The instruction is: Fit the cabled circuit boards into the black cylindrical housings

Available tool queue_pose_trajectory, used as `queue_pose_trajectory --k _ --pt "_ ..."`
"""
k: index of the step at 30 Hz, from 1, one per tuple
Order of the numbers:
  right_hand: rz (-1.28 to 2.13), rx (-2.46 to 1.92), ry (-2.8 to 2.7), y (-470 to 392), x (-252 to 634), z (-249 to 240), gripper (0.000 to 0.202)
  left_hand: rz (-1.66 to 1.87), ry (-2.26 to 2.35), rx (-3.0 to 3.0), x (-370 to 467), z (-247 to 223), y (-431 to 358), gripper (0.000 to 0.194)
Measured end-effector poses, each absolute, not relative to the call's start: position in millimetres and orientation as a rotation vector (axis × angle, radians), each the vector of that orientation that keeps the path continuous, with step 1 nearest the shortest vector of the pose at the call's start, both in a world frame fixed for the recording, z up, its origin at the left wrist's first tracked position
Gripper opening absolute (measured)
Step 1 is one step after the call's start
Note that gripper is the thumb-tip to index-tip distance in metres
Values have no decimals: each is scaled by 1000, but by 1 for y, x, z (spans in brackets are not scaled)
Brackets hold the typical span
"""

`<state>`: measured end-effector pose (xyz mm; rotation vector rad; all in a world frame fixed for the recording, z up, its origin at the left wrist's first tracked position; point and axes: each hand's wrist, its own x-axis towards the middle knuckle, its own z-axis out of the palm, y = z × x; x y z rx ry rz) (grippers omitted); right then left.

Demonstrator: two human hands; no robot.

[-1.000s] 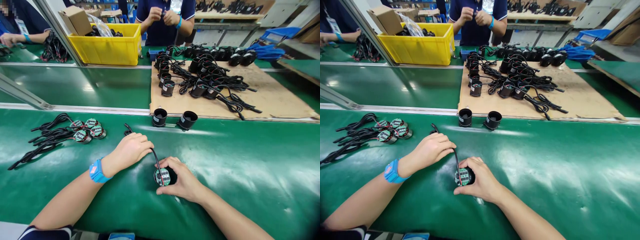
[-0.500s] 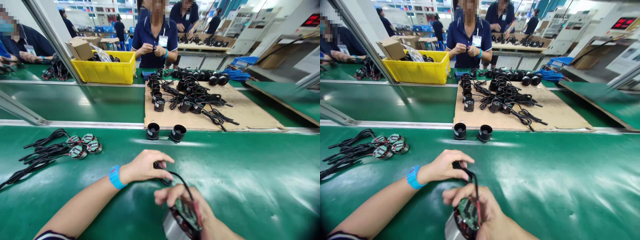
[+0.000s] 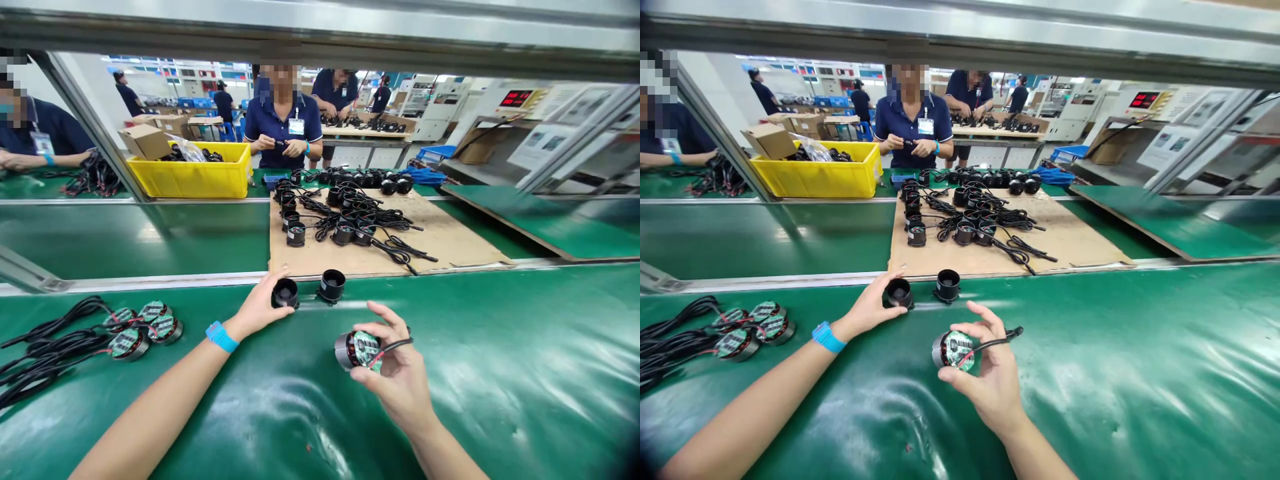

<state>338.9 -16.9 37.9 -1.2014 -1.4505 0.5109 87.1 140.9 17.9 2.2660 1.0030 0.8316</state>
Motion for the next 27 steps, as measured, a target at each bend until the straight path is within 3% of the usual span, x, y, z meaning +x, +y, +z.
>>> queue_pose_trajectory --k 4,9,15,21,27 --pt "489 -1205 -1419 -16 338 37 50 740 1070 2220 82 11 75 79" --pt "511 -1219 -1504 -21 320 34 52 565 977 2116 63 3 16 112" --pt "454 -1189 -1716 -33 288 32 58 564 881 2096 58 -4 10 81" --pt "311 -1113 -2024 -23 271 24 59 604 854 2083 60 -7 9 77" --pt "442 -1125 -2152 -16 275 25 61 477 854 2130 59 -5 12 80"
